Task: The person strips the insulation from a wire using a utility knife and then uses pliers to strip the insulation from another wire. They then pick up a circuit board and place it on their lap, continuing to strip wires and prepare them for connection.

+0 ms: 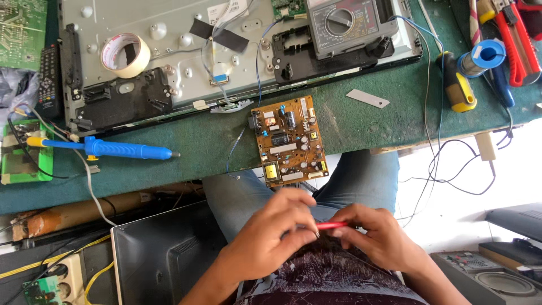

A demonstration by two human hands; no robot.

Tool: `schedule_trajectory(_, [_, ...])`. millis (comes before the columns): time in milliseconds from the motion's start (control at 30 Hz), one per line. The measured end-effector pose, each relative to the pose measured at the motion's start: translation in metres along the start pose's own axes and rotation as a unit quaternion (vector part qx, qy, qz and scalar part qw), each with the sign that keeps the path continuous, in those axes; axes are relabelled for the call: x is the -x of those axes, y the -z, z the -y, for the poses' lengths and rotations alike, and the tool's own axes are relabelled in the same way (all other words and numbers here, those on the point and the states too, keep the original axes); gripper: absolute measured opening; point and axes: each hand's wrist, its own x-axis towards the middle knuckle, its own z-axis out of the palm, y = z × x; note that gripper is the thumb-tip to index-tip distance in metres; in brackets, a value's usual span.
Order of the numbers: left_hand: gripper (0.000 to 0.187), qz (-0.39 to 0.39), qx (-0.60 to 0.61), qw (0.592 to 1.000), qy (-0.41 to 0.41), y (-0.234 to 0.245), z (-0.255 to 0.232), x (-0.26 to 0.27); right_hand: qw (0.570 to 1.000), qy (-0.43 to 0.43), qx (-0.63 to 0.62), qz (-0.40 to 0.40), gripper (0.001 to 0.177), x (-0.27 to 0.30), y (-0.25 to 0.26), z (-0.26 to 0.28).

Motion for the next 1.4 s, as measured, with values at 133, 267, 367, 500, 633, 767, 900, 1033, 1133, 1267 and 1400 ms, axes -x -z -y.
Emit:
schedule_trajectory(133, [0.007,-0.257,0.259,0.925,-0.106,-0.028,0.016,-0.007,0.999,0.04,0.002,-0.034,0.014,0.004,-0.005,-0.008])
schedule_trajectory(267, [0.012,-0.275,0.596,0.747,-0.107,-0.053,0.021,-0.02,0.995,0.053,0.034,-0.073,0.015,0.003,-0.023,-0.019])
schedule_trajectory(367, [0.013,-0.297,0.585,0.749,-0.087,-0.054,0.022,-0.021,0.993,0.092,0.037,-0.063,0.017,0.001,-0.027,-0.016])
schedule_trajectory(500, [0.009,-0.353,0.434,0.824,-0.092,-0.044,0.026,-0.022,0.985,0.104,-0.125,-0.061,0.017,0.002,-0.018,-0.017])
schedule_trajectory(633, [0.006,-0.397,0.194,0.893,-0.084,-0.04,0.019,-0.018,0.903,0.056,-0.396,-0.16,0.009,0.007,-0.003,-0.045])
schedule_trajectory(767, [0.007,-0.361,0.047,0.927,-0.085,-0.039,0.02,-0.017,0.855,0.06,-0.5,-0.12,0.059,-0.001,0.015,-0.035])
schedule_trajectory(900, [0.015,-0.344,-0.021,0.933,-0.104,-0.041,0.017,-0.025,0.864,0.038,-0.461,-0.201,0.032,0.003,0.012,-0.047])
schedule_trajectory(1033, [0.015,-0.398,-0.075,0.904,-0.134,-0.044,0.011,-0.035,0.884,0.085,-0.385,-0.252,0.025,0.007,0.004,-0.068])
schedule_trajectory(1133, [0.014,-0.388,-0.108,0.903,-0.15,-0.045,0.011,-0.036,0.909,0.114,-0.285,-0.282,0.03,0.007,-0.002,-0.069])
schedule_trajectory(1267, [0.014,-0.38,-0.124,0.904,-0.153,-0.047,0.011,-0.036,0.945,0.141,-0.076,-0.284,0.036,0.009,0.006,-0.067])
schedule_trajectory(1400, [0.01,-0.382,-0.057,0.91,-0.15,-0.043,0.0,-0.035,0.938,0.178,0.071,-0.288,0.025,0.009,0.007,-0.043])
